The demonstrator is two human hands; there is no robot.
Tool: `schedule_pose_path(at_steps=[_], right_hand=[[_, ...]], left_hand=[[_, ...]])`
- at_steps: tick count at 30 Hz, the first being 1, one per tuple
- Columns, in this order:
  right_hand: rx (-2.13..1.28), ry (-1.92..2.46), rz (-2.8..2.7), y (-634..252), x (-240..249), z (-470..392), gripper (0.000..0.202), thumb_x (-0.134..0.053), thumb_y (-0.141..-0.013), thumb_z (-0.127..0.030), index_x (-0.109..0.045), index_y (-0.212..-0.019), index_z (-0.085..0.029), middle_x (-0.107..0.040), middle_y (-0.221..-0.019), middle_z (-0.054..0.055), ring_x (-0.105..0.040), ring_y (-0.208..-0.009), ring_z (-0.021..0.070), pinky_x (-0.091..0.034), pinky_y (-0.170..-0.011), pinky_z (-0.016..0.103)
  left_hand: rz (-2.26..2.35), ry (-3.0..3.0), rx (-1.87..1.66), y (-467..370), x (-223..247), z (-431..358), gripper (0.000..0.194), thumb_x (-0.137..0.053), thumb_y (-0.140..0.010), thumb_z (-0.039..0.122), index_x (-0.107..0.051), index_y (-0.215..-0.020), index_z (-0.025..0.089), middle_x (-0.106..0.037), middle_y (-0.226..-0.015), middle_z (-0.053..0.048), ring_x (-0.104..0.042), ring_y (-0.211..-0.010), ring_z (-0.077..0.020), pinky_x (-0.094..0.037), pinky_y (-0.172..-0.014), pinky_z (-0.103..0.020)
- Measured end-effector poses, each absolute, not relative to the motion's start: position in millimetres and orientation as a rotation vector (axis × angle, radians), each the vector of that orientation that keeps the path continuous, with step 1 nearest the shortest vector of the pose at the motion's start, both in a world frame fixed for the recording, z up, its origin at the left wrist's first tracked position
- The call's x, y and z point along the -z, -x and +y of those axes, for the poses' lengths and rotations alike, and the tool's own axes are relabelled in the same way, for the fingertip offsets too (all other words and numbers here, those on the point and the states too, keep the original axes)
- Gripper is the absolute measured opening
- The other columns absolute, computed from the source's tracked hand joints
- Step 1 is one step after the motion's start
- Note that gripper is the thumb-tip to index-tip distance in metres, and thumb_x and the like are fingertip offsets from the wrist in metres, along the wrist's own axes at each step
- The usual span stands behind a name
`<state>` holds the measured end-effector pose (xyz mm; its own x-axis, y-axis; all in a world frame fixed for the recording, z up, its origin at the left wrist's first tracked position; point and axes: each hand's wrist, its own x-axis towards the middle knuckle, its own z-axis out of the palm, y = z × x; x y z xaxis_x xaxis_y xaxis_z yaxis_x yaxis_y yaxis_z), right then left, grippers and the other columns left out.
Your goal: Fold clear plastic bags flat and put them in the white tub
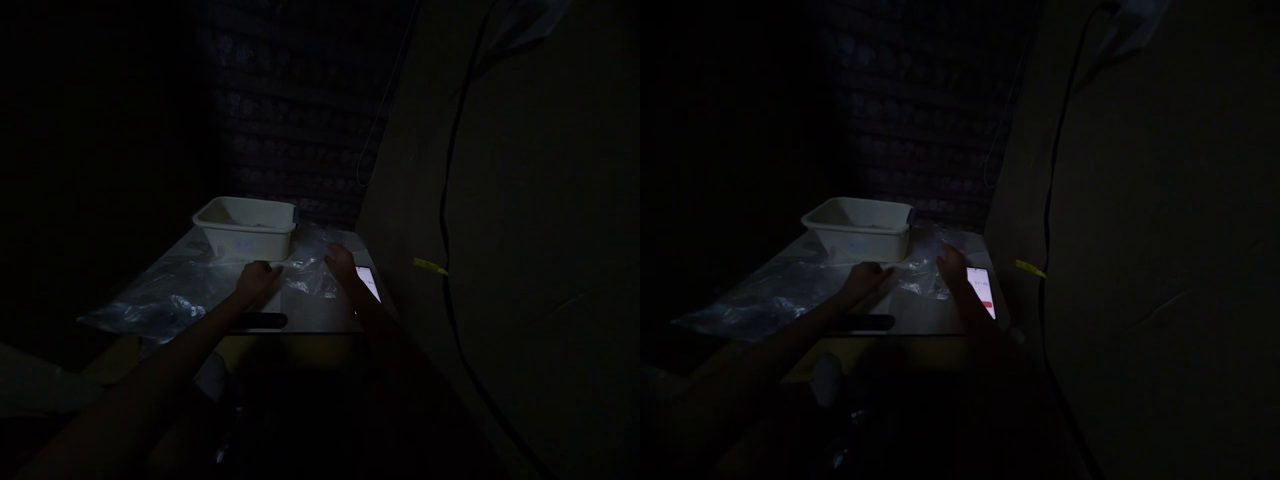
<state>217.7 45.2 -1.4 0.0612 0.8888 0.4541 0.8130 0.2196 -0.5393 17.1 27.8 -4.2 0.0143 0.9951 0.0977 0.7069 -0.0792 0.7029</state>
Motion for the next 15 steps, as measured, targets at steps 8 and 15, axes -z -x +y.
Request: schedule_pose_path(at_steps=[8, 15], right_hand=[[0.054, 1.858, -2.039, -222.0, -10.1, 23.3, 0.025, -0.034, -0.071, -0.020, -0.055, -0.084, -0.017, -0.057, -0.084, 0.006, -0.051, -0.079, 0.0158, -0.037, -0.069, 0.024], [0.070, 1.633, -2.598, -223.8, 16.2, 2.0, 0.027, -0.045, -0.066, -0.026, -0.054, -0.089, -0.016, -0.056, -0.088, 0.007, -0.049, -0.083, 0.0165, -0.035, -0.069, 0.024]], left_hand=[[1.414, -1.813, -0.741, -26.8, 5.1, 15.3, 0.029, -0.036, -0.065, 0.033, -0.056, -0.059, 0.014, -0.058, -0.056, -0.004, -0.054, -0.053, -0.0155, -0.040, -0.051, -0.025], [1.213, -2.895, -0.439, -27.4, 12.6, 16.7, 0.041, -0.044, -0.060, 0.012, -0.050, -0.101, 0.017, -0.052, -0.102, -0.010, -0.046, -0.091, -0.0203, -0.035, -0.074, -0.031]])
